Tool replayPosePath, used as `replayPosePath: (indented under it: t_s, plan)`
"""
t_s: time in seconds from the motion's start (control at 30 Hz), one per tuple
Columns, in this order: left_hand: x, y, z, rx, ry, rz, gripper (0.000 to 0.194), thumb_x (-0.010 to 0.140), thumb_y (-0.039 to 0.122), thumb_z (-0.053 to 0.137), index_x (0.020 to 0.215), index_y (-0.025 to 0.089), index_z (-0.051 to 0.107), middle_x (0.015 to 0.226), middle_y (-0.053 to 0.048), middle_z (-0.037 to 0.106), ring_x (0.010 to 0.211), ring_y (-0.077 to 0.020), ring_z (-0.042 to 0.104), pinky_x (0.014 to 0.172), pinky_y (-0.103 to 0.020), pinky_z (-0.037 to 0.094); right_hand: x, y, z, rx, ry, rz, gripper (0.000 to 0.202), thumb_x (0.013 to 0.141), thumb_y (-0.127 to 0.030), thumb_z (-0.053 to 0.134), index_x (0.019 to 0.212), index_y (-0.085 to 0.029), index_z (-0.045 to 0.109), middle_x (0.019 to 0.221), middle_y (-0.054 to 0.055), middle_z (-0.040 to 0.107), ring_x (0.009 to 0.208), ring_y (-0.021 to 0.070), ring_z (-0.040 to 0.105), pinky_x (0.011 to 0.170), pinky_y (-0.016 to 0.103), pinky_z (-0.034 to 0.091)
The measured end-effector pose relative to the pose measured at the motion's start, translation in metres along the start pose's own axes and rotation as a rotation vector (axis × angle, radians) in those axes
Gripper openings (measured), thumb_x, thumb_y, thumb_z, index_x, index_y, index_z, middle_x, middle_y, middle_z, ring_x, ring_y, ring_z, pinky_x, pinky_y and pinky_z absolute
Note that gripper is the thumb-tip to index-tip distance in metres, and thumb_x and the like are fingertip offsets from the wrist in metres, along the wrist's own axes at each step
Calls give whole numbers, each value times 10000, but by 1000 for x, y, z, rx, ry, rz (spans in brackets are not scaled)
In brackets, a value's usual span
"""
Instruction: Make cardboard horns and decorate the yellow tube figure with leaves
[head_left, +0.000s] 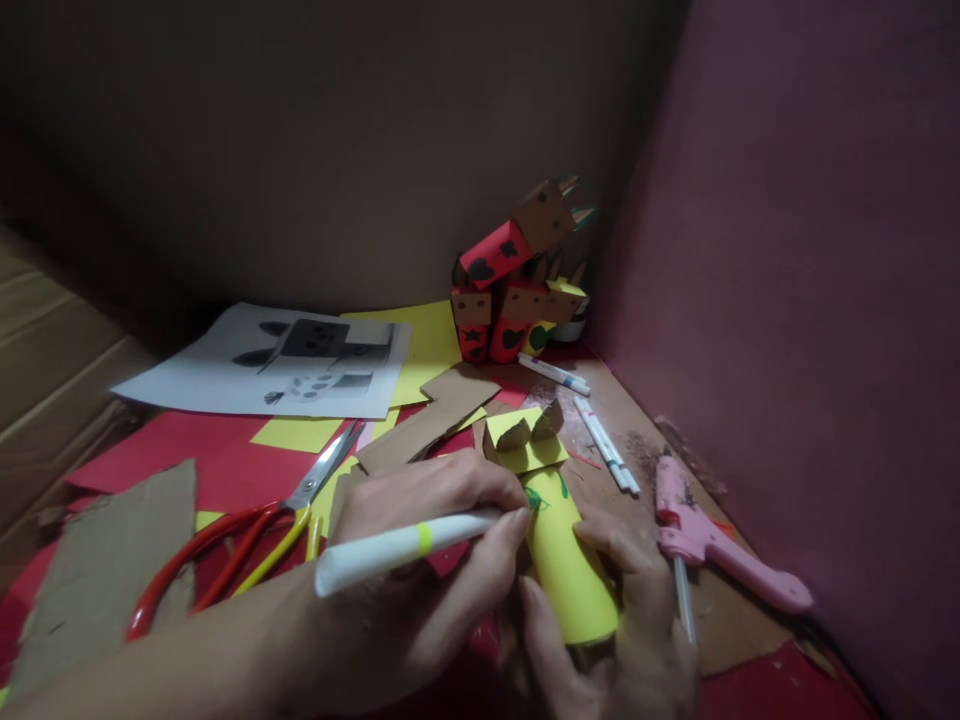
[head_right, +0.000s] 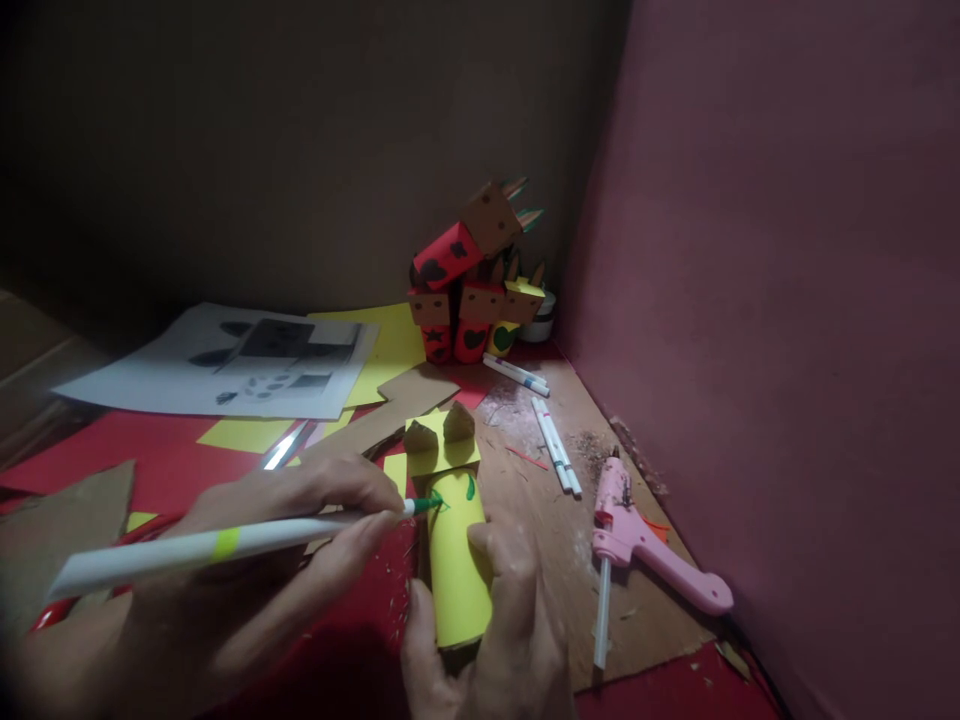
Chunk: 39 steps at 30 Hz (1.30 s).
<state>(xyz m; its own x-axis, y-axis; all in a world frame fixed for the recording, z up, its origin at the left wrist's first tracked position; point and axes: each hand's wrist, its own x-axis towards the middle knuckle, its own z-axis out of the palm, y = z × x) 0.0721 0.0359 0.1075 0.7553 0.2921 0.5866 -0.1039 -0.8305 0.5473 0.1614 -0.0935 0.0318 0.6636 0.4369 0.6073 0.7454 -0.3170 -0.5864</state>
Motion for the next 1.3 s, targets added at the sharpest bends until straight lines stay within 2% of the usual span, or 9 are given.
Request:
replayPosePath:
  t_s: [0.17,0.4,0.67,0.77,0.9,1.07,1.3]
  plan:
    - [-1,-4,1,-9,1,-8,112,884,113,506,894,181,594,706,26,618,565,-76,560,513,-188,433,0,-1,1,-1,6,1,263,873,-374,531,1084,-220,501,1030,140,695,828,271,740,614,351,634]
    - [-2,-2,0,3,-26,-4,100,880,106,520,906,178,584,733,26,617,605,-73,572,555,-186,447,0,-1,0,-36,14,-8,283,861,-392,552,1085,-228,495,1067,154,690,876,295,729,595,372,630]
    - [-1,0,1,-10,-5,13,101,877,100,519,886,169,593,721,37,623,596,-55,568,572,-156,452,0,1,0,-16,3,-24,295,836,-353,582,1090,-229,497,1085,145,682,855,281,724,571,354,620]
    - [-1,1,-2,26,-11,-8,111,881,105,506,878,172,595,727,27,631,605,-73,584,555,-172,458,0,2,1,-5,19,-32,293,837,-369,582,1080,-227,502,1088,141,683,882,281,719,597,356,620]
    - [-1,-1,-2,33,-15,-5,104,882,115,509,891,176,593,719,30,622,592,-77,579,562,-182,458,0,3,2,3,19,-20,296,839,-384,579,1081,-232,503,1092,137,685,887,280,714,551,340,603]
    - [-2,-3,2,8,-5,5,99,879,109,518,888,178,589,716,34,619,596,-67,578,562,-169,448,0,3,2,21,9,-26,329,812,-358,621,1092,-236,497,1086,123,696,880,282,718,581,358,608]
    - [-4,-1,2,0,15,41,80,875,109,533,885,164,590,706,36,618,580,-52,559,566,-151,448,1,0,1,22,13,-19,302,839,-357,582,1099,-233,491,1070,132,697,873,280,730,607,359,632]
